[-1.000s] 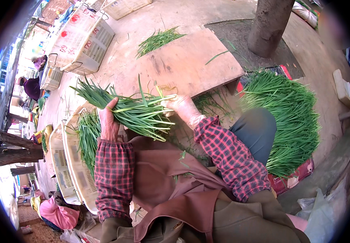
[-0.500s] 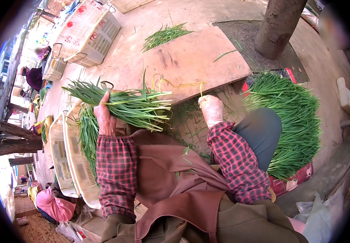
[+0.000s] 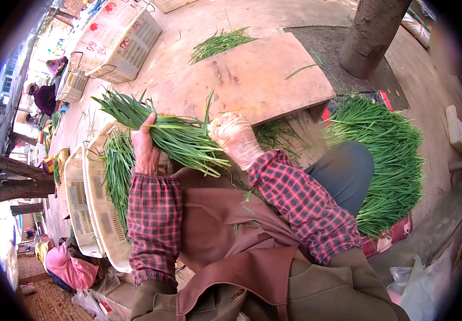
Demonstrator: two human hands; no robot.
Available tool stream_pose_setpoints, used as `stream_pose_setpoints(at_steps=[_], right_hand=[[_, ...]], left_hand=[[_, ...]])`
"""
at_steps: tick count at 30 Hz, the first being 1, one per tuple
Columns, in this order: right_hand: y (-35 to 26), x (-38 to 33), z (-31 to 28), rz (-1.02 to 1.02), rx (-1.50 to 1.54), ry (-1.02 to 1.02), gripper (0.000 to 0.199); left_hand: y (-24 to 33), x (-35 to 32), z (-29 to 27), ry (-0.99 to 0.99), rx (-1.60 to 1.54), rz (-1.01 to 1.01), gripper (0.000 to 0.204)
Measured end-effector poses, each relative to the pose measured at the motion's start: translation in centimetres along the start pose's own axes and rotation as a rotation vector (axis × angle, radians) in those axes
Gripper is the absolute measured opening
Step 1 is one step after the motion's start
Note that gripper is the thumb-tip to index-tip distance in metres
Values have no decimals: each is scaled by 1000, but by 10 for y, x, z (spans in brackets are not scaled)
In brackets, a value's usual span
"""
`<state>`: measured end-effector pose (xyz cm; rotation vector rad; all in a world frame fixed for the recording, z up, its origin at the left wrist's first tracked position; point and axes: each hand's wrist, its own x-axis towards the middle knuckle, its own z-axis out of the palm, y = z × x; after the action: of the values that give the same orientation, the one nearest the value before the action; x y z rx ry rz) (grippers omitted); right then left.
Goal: The person bundles green onions by hand and secures them with a thin strip of material.
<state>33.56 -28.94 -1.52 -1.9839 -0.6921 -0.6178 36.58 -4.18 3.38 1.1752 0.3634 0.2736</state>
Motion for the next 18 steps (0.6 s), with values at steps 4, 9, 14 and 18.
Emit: stream_pose_setpoints(at_steps=[4,9,14,18], right_hand=[[1,-6,2,198,-19,139,7],[35,-40,-26,617,-204,280,15],[57,-86,-41,1046,-248,-248,34],[22,-35,-34,976,455,-19,41]], left_hand=[[0,0,4,16,56,17,18],[8,-1,-2,89,30,69,21],[5,7,-4,49,-47,101,28],[5,10,-12,43,14,100,27]])
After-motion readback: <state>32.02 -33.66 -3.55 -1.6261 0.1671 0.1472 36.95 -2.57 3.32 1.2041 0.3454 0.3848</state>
